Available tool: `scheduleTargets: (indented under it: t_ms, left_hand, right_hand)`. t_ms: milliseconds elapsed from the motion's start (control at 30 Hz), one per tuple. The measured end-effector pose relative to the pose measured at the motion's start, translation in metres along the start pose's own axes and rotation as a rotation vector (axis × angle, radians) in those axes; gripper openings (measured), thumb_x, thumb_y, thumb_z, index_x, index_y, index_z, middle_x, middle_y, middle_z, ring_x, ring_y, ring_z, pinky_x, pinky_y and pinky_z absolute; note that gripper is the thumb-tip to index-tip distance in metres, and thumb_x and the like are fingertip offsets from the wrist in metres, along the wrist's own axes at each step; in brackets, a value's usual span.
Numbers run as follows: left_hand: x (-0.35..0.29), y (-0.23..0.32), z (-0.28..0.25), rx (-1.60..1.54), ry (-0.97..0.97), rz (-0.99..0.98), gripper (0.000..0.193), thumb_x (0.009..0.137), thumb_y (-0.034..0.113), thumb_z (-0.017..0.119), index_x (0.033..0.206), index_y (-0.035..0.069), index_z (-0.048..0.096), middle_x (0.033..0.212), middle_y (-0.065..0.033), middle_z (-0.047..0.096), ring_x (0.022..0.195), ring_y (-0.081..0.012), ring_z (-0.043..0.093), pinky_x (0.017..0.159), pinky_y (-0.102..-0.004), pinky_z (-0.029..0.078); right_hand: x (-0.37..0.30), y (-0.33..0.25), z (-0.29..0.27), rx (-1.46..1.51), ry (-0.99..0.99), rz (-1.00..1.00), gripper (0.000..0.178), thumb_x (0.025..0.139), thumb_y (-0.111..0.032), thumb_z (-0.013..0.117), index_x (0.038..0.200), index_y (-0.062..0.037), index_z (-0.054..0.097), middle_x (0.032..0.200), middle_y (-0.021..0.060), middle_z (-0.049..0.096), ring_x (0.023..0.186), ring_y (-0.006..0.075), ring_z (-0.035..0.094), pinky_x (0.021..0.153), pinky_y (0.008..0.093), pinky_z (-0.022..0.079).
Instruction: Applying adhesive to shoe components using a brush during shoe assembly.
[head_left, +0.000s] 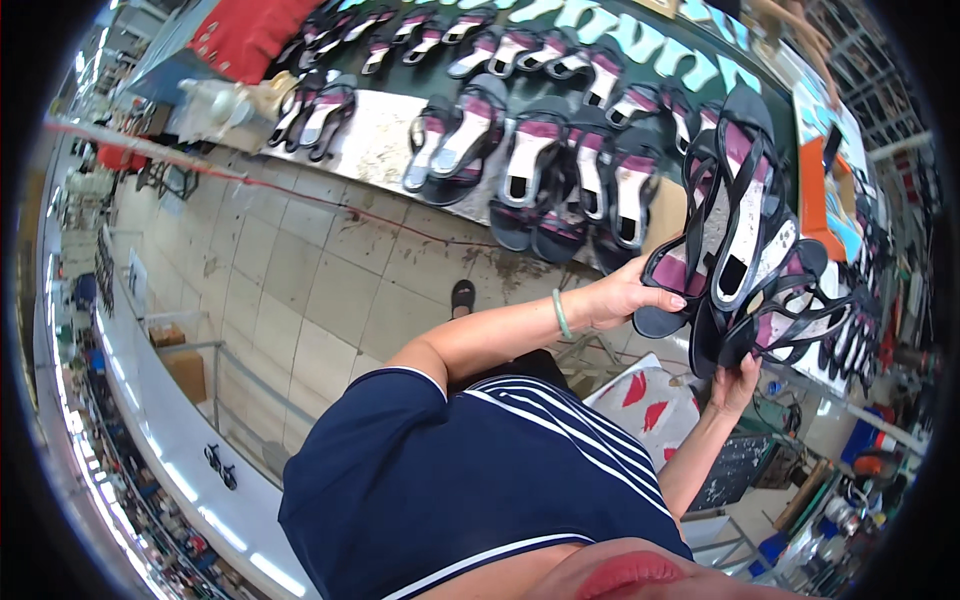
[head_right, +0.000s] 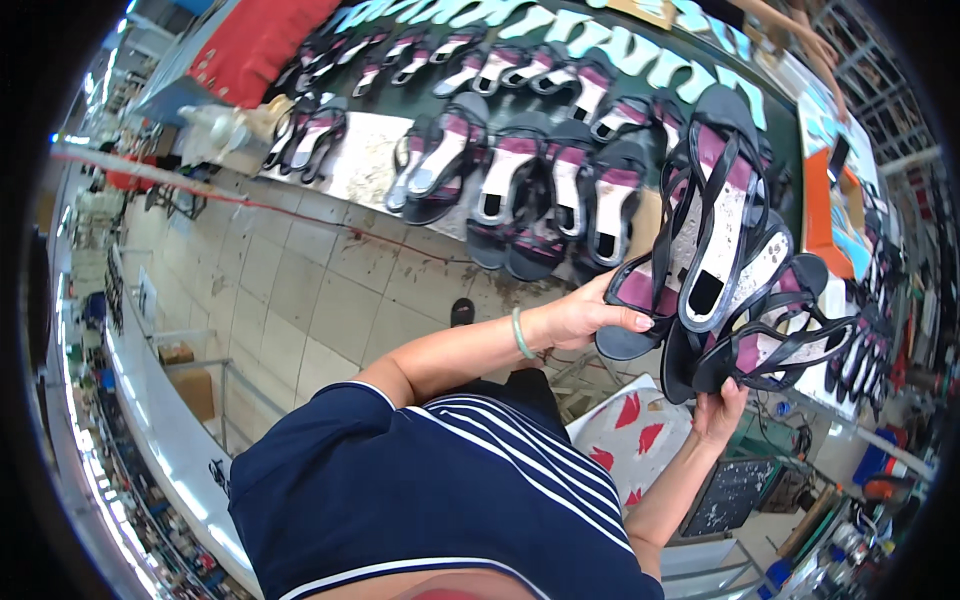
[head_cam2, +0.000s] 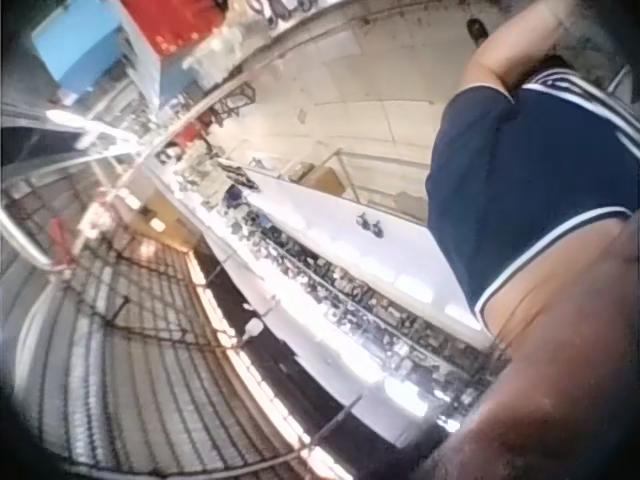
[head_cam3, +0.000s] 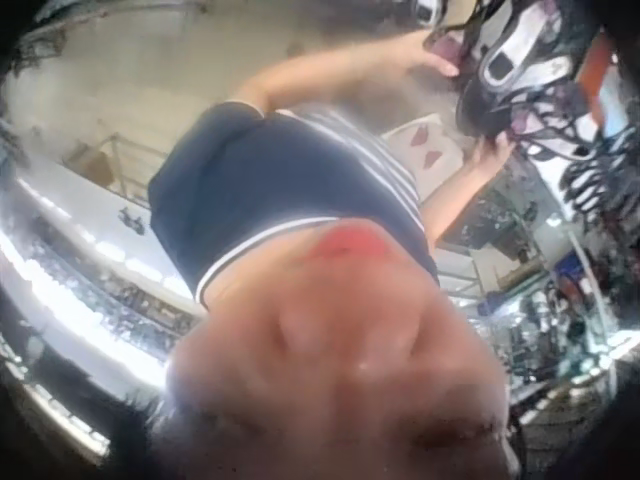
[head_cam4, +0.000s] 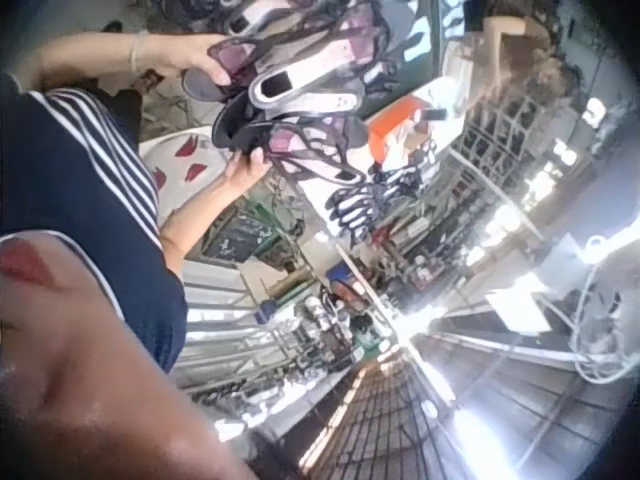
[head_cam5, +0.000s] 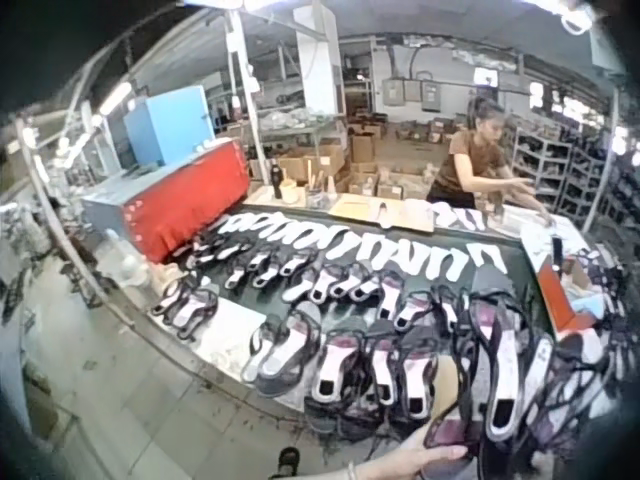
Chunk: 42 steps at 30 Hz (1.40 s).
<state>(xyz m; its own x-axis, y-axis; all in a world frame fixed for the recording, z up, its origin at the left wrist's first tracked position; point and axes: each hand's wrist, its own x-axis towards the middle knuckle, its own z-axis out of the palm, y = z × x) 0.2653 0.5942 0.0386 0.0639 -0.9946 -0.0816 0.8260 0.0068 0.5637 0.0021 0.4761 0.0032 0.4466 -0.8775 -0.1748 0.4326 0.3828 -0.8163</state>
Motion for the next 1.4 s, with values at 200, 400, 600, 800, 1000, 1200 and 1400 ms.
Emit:
scheduleTargets:
  t_ms: [200, 400, 600, 800, 1000, 1200, 1400]
  left_hand:
    - [-0.102, 0.122, -0.046, 0.051, 0.136, 0.078, 0.052, 0.078, -0.002, 0.067, 0.126, 0.002, 0.048, 0.109, -0.0071, 0.061, 0.099, -0.0162, 0.061, 0.087, -0.0325, 0.051]
    - [-0.215, 0.243, -0.143, 0.124, 0.278, 0.191, 0.050, 0.080, -0.001, 0.063, 0.127, 0.000, 0.047, 0.116, -0.0114, 0.059, 0.105, -0.0213, 0.060, 0.094, -0.0362, 0.048]
    - [-0.288, 0.331, -0.261, 0.103, 0.324, 0.192, 0.047, 0.081, 0.000, 0.061, 0.125, -0.003, 0.047, 0.118, -0.0137, 0.059, 0.108, -0.0246, 0.060, 0.097, -0.0370, 0.047]
    - [-0.293, 0.349, -0.345, 0.032, 0.400, 0.101, 0.037, 0.079, 0.001, 0.065, 0.115, 0.000, 0.055, 0.106, -0.0083, 0.063, 0.095, -0.0184, 0.064, 0.088, -0.0318, 0.051]
    - [-0.287, 0.336, -0.390, -0.008, 0.431, 0.126, 0.035, 0.079, 0.000, 0.066, 0.113, 0.002, 0.057, 0.104, -0.0067, 0.063, 0.095, -0.0166, 0.062, 0.088, -0.0297, 0.050]
    - [-0.281, 0.316, -0.424, 0.031, 0.532, 0.084, 0.034, 0.079, -0.001, 0.065, 0.112, 0.002, 0.057, 0.104, -0.0085, 0.064, 0.095, -0.0187, 0.064, 0.087, -0.0321, 0.051]
    - [-0.289, 0.287, -0.451, -0.301, 0.519, 0.188, 0.040, 0.084, 0.014, 0.063, 0.122, 0.002, 0.054, 0.117, -0.0157, 0.061, 0.112, -0.0302, 0.056, 0.099, -0.0467, 0.042]
  right_hand:
    - [-0.003, 0.057, 0.168, -0.069, -0.128, 0.058, 0.060, 0.073, -0.013, 0.071, 0.125, -0.0018, 0.043, 0.100, 0.0089, 0.059, 0.067, 0.0131, 0.059, 0.038, 0.0188, 0.042]
    - [-0.014, 0.160, 0.351, -0.083, -0.308, 0.195, 0.047, 0.073, -0.005, 0.074, 0.112, -0.0038, 0.048, 0.089, 0.0031, 0.058, 0.055, 0.0076, 0.050, 0.038, 0.0191, 0.035]
    - [-0.009, 0.271, 0.474, -0.108, -0.388, 0.263, 0.048, 0.073, -0.001, 0.074, 0.112, -0.0050, 0.047, 0.089, 0.0022, 0.058, 0.056, 0.0059, 0.049, 0.037, 0.0188, 0.034]
    - [0.017, 0.331, 0.505, -0.234, -0.369, 0.315, 0.048, 0.071, -0.001, 0.076, 0.110, -0.0051, 0.048, 0.086, 0.0014, 0.059, 0.049, 0.0054, 0.046, 0.035, 0.0185, 0.030]
    - [0.038, 0.351, 0.515, -0.345, -0.378, 0.381, 0.047, 0.069, 0.001, 0.077, 0.106, -0.0049, 0.050, 0.080, 0.0004, 0.057, 0.047, 0.0044, 0.045, 0.035, 0.0193, 0.027]
    - [0.056, 0.373, 0.512, -0.397, -0.388, 0.469, 0.051, 0.065, 0.003, 0.079, 0.106, -0.0055, 0.050, 0.074, -0.0028, 0.054, 0.044, 0.0041, 0.043, 0.035, 0.0192, 0.026]
    - [0.049, 0.387, 0.499, -0.251, -0.305, 0.552, 0.049, 0.067, 0.004, 0.078, 0.106, -0.0074, 0.051, 0.083, -0.0013, 0.058, 0.050, 0.0033, 0.045, 0.035, 0.0186, 0.026]
